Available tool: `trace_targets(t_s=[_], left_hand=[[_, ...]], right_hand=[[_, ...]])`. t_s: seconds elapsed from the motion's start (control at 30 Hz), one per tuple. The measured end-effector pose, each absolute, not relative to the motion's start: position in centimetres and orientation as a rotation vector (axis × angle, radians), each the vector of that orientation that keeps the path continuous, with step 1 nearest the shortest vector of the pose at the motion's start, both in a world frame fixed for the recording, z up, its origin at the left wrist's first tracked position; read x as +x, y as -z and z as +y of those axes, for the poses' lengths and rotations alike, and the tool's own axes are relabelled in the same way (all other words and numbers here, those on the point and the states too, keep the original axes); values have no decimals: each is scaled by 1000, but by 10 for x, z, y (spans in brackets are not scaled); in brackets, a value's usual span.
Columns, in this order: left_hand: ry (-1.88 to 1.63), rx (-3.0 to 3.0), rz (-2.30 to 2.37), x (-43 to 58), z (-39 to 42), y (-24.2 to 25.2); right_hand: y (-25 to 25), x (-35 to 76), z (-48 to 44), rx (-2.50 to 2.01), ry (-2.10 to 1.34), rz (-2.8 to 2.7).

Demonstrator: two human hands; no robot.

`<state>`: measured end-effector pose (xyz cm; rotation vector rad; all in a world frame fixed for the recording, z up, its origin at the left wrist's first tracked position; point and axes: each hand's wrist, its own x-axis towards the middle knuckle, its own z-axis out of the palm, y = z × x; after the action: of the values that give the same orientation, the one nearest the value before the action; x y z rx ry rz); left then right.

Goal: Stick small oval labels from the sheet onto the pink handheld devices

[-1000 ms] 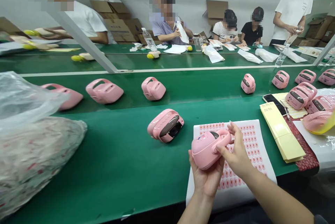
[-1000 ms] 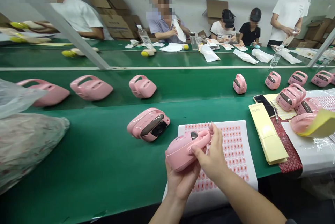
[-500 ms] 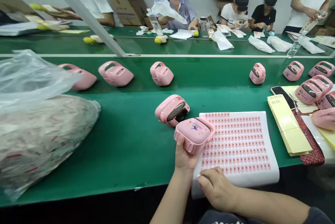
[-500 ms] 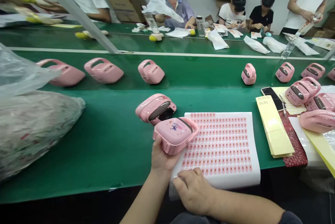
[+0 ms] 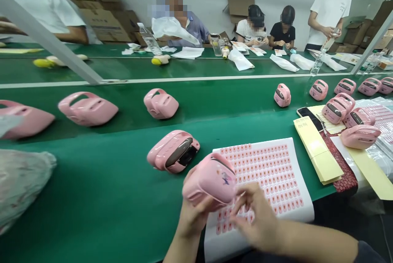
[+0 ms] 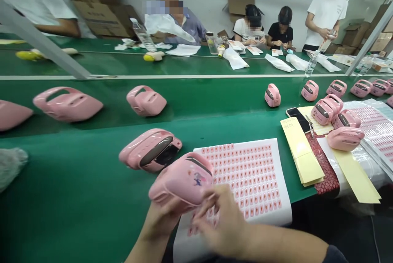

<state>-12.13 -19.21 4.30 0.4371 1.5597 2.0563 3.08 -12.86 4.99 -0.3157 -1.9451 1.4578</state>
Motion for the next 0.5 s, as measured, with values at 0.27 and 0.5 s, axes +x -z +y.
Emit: trace_targets(t_s=[0.27,0.5], left_hand=[[-1541,1970,1661,-104,-191,-56],[-1388,2102,1666,-101,-190,-61]], right_hand=[[-133,45,-56,-517,-2016,-1730],[-137,45,-62,-547,-2030,-1791]])
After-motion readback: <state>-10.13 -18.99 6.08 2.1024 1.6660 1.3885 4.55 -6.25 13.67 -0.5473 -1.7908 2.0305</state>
